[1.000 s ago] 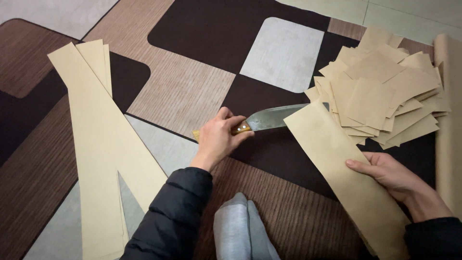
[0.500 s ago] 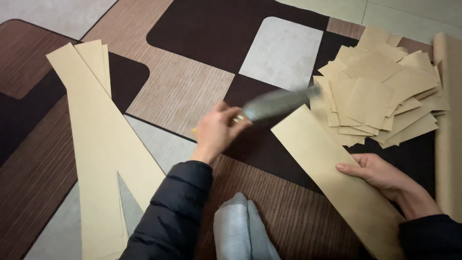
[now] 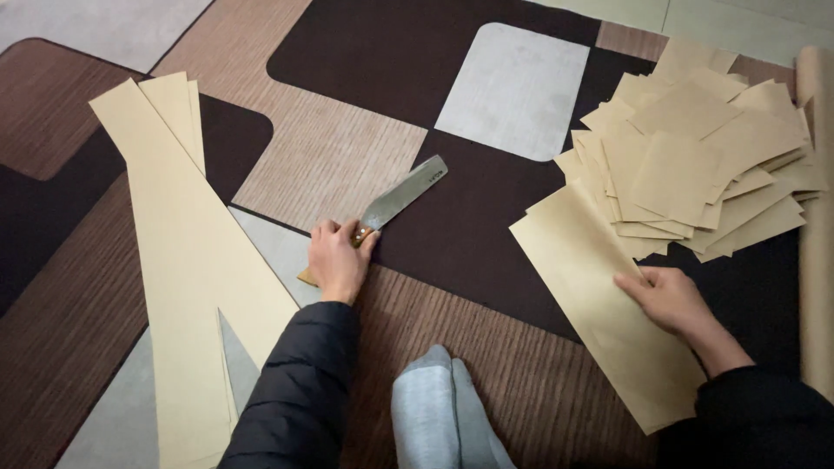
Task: Folding and cutting long strips of paper into smaller rectangular sheets using a knife
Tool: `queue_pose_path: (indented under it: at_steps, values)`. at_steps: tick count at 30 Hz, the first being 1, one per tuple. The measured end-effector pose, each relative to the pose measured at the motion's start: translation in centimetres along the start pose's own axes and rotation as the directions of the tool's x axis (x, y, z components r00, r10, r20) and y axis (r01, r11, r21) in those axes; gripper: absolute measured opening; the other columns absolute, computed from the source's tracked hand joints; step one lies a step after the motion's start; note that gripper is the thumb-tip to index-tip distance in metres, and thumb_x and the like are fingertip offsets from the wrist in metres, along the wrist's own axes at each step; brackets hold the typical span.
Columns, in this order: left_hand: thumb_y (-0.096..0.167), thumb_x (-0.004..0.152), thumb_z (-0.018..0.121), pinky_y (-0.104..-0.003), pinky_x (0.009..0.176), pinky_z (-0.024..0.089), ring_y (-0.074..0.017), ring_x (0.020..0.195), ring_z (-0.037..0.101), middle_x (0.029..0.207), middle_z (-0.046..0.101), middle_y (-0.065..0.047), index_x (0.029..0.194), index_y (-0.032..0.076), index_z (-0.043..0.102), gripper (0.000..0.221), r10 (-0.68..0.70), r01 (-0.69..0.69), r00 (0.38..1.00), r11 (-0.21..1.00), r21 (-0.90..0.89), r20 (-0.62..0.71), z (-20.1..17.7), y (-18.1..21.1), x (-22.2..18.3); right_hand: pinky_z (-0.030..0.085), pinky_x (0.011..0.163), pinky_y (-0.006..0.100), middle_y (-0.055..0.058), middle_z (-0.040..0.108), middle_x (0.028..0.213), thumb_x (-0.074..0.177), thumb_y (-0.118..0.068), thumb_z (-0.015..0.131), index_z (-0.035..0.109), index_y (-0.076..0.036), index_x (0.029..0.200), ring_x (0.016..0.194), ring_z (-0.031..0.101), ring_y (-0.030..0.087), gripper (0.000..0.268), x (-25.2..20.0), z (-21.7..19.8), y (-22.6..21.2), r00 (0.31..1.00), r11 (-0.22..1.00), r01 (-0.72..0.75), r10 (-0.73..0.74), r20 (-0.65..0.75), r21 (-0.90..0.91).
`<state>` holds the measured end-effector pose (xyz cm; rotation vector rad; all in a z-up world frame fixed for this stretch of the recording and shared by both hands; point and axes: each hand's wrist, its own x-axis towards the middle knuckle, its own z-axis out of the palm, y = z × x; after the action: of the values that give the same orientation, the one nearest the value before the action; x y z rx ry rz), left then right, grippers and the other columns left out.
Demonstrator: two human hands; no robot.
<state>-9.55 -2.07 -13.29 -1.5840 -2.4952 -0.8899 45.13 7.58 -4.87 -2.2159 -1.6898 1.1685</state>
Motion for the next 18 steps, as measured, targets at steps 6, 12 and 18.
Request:
queue_pose_path:
  at_steps: [6,12,18]
  values:
    - [0.061,0.098,0.083,-0.056,0.103,0.044,-0.0371,0.123,0.056,0.129,0.067,-0.013,0.145,0.022,0.074,0.062,0.087,-0.085,0.996,0.987,0.136,-0.008,-0.7,4.4,-0.1,0.059,0.099,0.062,0.028,0.083,0.133,0.112,-0.058,0.057,0.082,-0.021,0.146,0.122,0.074,0.056,0.056,0.3,-0.9,-0.1,0.956,0.92,0.033,-0.143,-0.257,-0.391]
    - [0.06,0.103,0.068,-0.044,0.111,0.055,-0.0293,0.133,0.075,0.148,0.078,-0.013,0.152,0.013,0.071,0.067,0.285,-0.029,0.905,0.783,-0.621,0.317,-2.2,19.6,-2.4,0.054,0.074,0.054,0.023,0.078,0.094,0.119,-0.022,0.057,0.059,-0.024,0.179,0.082,0.069,0.04,0.06,-7.2,1.0,-9.8,0.841,0.896,0.328,-0.421,-0.34,-0.299]
    - [0.046,0.117,0.07,-0.055,0.079,0.072,-0.0456,0.106,0.082,0.123,0.076,-0.033,0.149,-0.004,0.063,0.06,0.133,0.659,0.737,0.073,-0.748,0.662,6.1,25.4,-5.2,0.04,0.135,0.056,0.025,0.064,0.165,0.113,-0.013,0.061,0.071,-0.01,0.156,0.16,0.053,0.045,0.044,-10.6,7.2,-11.2,0.46,0.472,0.624,-0.866,-0.196,-0.622]
